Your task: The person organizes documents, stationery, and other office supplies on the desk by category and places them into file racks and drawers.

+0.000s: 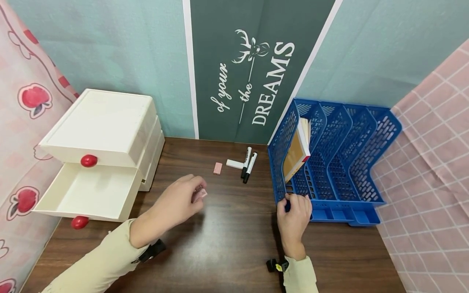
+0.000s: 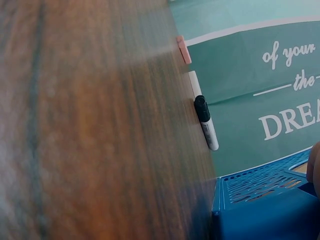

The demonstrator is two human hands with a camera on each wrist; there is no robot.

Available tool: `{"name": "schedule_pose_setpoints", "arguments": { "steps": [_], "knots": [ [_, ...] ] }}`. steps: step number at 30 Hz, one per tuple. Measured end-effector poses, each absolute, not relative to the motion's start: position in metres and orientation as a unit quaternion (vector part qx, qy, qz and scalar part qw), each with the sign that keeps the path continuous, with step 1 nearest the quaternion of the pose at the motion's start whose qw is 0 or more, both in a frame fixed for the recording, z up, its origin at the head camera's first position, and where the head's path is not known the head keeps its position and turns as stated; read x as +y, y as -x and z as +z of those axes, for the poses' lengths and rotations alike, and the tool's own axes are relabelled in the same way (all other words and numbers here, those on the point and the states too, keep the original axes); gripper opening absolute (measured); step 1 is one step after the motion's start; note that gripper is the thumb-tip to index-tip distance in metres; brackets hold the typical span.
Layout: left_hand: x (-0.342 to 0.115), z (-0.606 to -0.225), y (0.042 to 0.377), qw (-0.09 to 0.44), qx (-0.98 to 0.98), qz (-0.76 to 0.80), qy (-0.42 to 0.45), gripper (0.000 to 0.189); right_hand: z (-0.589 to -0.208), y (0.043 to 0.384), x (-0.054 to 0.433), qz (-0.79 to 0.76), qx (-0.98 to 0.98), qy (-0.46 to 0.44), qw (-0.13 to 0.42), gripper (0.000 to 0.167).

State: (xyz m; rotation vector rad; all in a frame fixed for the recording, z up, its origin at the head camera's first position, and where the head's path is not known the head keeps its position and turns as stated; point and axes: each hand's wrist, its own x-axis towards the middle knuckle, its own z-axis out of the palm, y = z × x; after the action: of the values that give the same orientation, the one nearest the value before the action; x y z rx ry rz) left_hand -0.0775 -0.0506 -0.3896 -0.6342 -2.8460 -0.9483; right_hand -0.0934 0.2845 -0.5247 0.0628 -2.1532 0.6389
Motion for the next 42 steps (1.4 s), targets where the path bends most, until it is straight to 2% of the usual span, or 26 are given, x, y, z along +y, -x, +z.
{"name": "schedule_pose_setpoints", "arguments": {
  "steps": [3,12,16,20,27,33,42],
  "knots": [
    [-0.060,-0.381,0.074,0.032,-0.926,-0.306,0.218,0.023,-0.524,0.093,0.285,0.257,-0.864,-0.026,0.433,0.006],
    [-0.089,-0.353,0.073,-0.037,-0.917,-0.327,0.227,0.017,-0.525,0.094,0.285,0.256,-0.863,-0.030,0.434,0.006],
    [-0.103,-0.344,0.074,-0.033,-0.910,-0.337,0.238,0.016,-0.524,0.094,0.285,0.255,-0.864,-0.030,0.432,0.001],
    [-0.117,-0.335,0.073,-0.025,-0.907,-0.340,0.245,0.015,-0.524,0.094,0.286,0.254,-0.867,-0.027,0.428,0.003],
    [-0.147,-0.325,0.071,-0.045,-0.915,-0.331,0.225,0.016,-0.526,0.093,0.286,0.253,-0.866,-0.025,0.430,0.006],
    [-0.172,-0.328,0.074,-0.076,-0.919,-0.320,0.220,0.015,-0.526,0.093,0.286,0.253,-0.863,-0.027,0.436,0.002],
    [-0.205,-0.334,0.075,-0.074,-0.940,-0.270,0.193,0.017,-0.526,0.093,0.285,0.256,-0.863,-0.026,0.436,0.006]
  ]
}}
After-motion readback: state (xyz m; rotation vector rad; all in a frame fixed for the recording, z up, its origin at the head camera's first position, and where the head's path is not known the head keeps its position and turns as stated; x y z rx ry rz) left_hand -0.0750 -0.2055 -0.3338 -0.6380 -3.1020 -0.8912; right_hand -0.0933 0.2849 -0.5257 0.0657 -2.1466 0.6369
